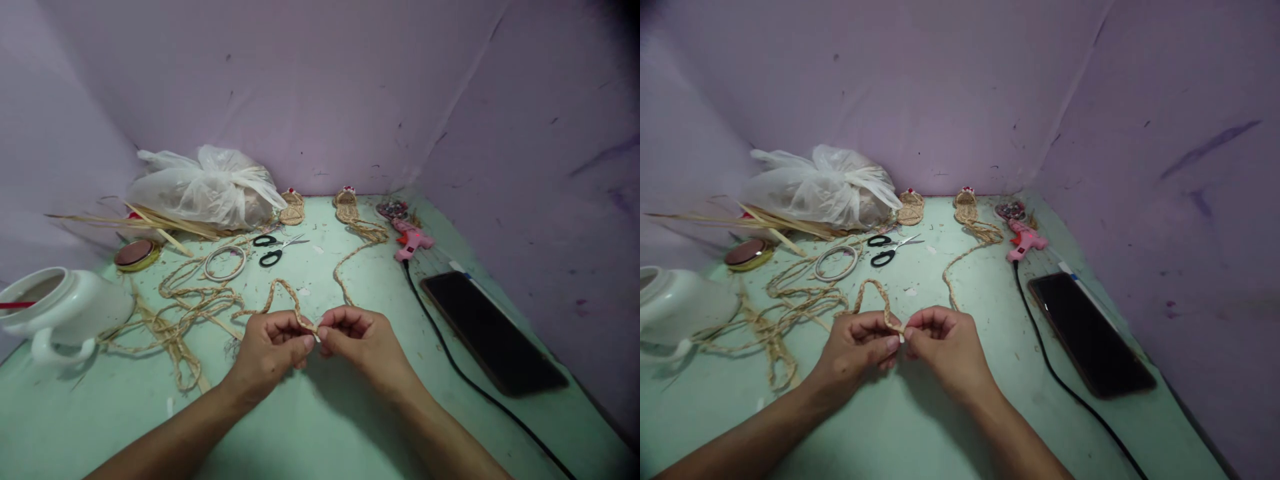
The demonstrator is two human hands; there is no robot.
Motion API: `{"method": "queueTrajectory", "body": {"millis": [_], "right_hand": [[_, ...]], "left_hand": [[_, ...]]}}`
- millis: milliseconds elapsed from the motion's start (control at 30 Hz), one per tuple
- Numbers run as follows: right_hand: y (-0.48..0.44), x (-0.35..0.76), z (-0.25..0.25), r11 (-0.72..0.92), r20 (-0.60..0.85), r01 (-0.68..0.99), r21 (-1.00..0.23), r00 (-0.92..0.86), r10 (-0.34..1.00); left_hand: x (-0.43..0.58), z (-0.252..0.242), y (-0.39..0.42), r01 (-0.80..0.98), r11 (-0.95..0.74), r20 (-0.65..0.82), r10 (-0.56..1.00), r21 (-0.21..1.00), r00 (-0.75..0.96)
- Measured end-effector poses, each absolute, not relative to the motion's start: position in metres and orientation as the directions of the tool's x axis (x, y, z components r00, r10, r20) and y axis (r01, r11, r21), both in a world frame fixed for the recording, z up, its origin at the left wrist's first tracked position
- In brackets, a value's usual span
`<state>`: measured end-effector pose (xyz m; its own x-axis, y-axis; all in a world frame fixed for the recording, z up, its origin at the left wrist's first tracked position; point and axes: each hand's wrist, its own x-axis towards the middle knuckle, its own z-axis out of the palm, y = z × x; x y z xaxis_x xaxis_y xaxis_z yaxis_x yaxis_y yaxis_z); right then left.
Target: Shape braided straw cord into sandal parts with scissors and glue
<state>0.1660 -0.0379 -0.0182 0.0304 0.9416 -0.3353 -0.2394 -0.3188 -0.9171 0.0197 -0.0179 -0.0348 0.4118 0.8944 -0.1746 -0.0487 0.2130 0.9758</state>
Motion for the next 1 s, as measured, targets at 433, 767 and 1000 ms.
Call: {"method": "queueTrajectory", "body": {"millis": [433,767,1000], "right_hand": [[-0.046,0.158,-0.021,-0.233,-0.240,-0.190,-0.954,0.013,0.971],[-0.041,0.163,-0.024,-0.332,-0.354,-0.348,-0.877,0.000,0.935],[-0.042,0.166,-0.028,-0.387,-0.388,-0.364,-0.847,-0.075,0.919]], "left_hand": [[0.024,-0.041,-0.024,-0.088,0.221,-0.190,0.942,0.971,0.276],[0.027,-0.027,-0.027,0.057,0.134,-0.145,0.941,0.989,0.304],[0.025,-0.031,-0.024,0.055,-0.059,0.046,0.978,0.997,0.204]]}}
